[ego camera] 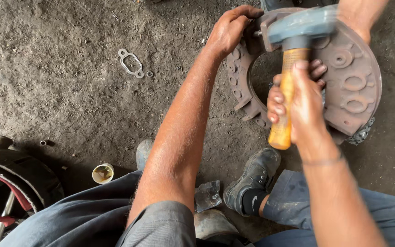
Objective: The person uses a hammer and a punch to drive components into or out of a large circular metal housing while it is held on the floor by an assistant.
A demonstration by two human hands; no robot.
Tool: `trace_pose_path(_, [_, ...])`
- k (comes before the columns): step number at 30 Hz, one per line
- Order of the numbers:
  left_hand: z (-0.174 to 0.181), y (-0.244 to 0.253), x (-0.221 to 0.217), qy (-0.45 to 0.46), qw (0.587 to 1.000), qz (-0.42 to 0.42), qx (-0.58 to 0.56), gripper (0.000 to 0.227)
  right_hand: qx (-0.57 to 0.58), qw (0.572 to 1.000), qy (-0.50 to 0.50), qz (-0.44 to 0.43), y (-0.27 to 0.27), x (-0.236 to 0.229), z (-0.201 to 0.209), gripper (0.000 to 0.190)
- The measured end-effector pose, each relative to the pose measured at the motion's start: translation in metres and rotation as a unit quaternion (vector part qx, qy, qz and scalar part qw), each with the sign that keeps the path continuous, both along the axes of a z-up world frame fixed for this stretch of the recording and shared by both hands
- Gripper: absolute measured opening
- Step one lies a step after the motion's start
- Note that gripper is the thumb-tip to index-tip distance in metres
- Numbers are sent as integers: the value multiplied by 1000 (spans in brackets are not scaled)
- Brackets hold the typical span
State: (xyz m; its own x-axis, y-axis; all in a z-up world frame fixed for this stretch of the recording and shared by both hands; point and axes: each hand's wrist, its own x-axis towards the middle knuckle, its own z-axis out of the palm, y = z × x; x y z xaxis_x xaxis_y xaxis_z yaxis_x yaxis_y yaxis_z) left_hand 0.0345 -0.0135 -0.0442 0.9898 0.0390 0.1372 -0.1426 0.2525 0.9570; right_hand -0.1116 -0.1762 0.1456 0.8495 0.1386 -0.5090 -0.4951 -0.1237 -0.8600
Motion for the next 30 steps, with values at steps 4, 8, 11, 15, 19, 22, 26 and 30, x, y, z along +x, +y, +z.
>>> trace_pose_path(4, [2, 6, -2, -19, 999, 32, 32, 45, -20, 999, -45, 14, -3, 1, 2, 58])
trace_pose_path(8, [1, 12, -3, 32, 999, 13, 36, 44, 11, 975, -220, 0, -6, -27, 6, 60])
trace_pose_path(11, [3, 13, -1, -4, 1000, 16, 26, 42, -7, 965, -262, -14, 4, -23, 1, 60])
trace_pose_path(15, [5, 17, -3, -49, 999, 18, 10, 41, -50, 998, -23, 4, 12, -2, 2, 58])
trace_pose_path(19, [7, 19, 2, -20, 998, 32, 46, 41, -15, 991, -130, 18, 3, -8, 18, 59])
trace_pose_path(22, [2, 16, -4, -31, 999, 16, 30, 39, 0, 958, -287, 21, -1, -26, 18, 62])
trace_pose_path(26, [8, 13, -3, -23, 999, 14, 27, 39, -23, 989, -143, 13, 8, -14, 5, 60])
trace_pose_path(30, [8, 17, -11, -1, 999, 18, 48, 39, -15, 999, -30, 24, -1, -9, 12, 60])
